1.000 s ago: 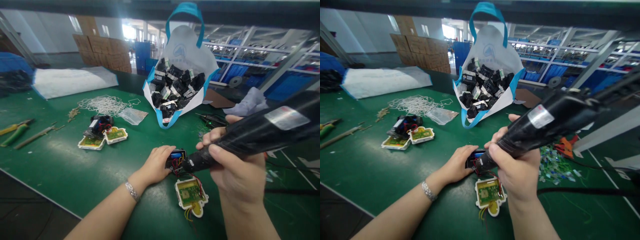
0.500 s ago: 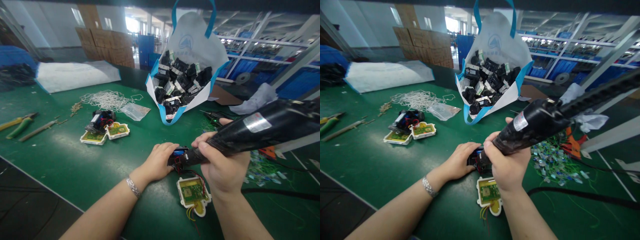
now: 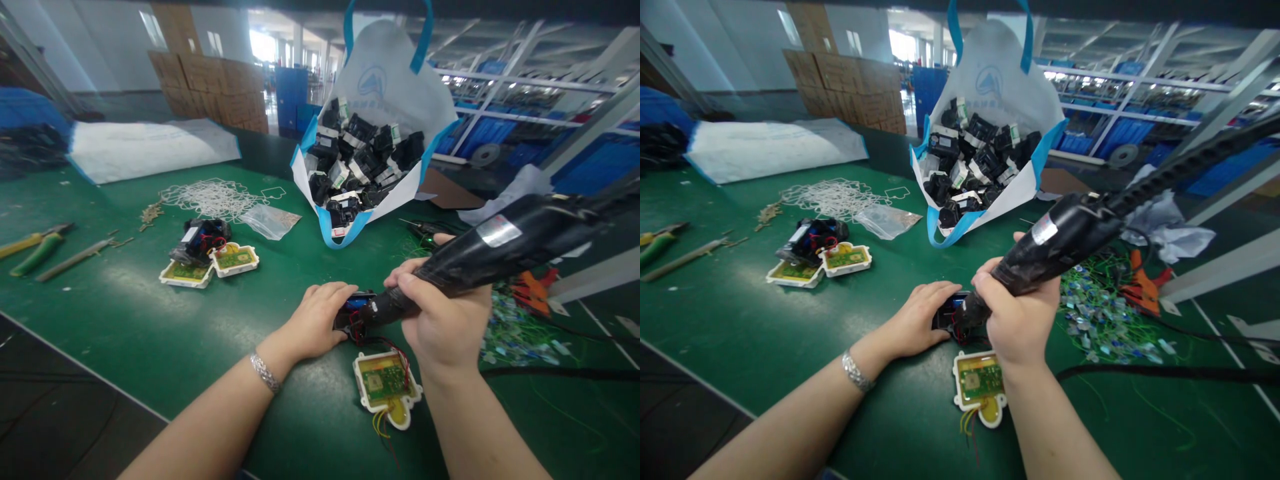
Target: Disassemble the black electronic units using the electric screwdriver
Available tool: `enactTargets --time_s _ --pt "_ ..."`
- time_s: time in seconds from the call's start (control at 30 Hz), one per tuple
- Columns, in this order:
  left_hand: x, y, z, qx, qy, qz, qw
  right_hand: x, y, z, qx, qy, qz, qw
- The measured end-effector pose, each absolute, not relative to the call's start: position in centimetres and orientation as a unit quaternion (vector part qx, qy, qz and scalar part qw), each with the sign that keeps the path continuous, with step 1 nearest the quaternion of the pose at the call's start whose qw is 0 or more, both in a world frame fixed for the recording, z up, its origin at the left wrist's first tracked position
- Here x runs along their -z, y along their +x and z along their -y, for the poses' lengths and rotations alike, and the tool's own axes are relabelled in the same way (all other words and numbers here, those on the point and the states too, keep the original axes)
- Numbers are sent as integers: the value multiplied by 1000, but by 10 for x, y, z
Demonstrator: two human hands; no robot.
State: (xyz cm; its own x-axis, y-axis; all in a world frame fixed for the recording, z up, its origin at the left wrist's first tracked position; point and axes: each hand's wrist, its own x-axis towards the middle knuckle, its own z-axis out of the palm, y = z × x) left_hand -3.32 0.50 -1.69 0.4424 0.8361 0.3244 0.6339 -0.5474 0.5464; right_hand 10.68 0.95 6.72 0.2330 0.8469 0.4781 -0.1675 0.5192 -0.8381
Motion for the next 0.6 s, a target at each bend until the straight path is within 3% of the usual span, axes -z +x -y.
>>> enactTargets --time_s 0.2,0.6 --pt "16 -35 -6 -311 823 -442 174 -67 118 -26 -384 -372 419 734" --pt "12 -38 -5 -259 874 -385 142 -56 127 -39 -463 -428 328 704"
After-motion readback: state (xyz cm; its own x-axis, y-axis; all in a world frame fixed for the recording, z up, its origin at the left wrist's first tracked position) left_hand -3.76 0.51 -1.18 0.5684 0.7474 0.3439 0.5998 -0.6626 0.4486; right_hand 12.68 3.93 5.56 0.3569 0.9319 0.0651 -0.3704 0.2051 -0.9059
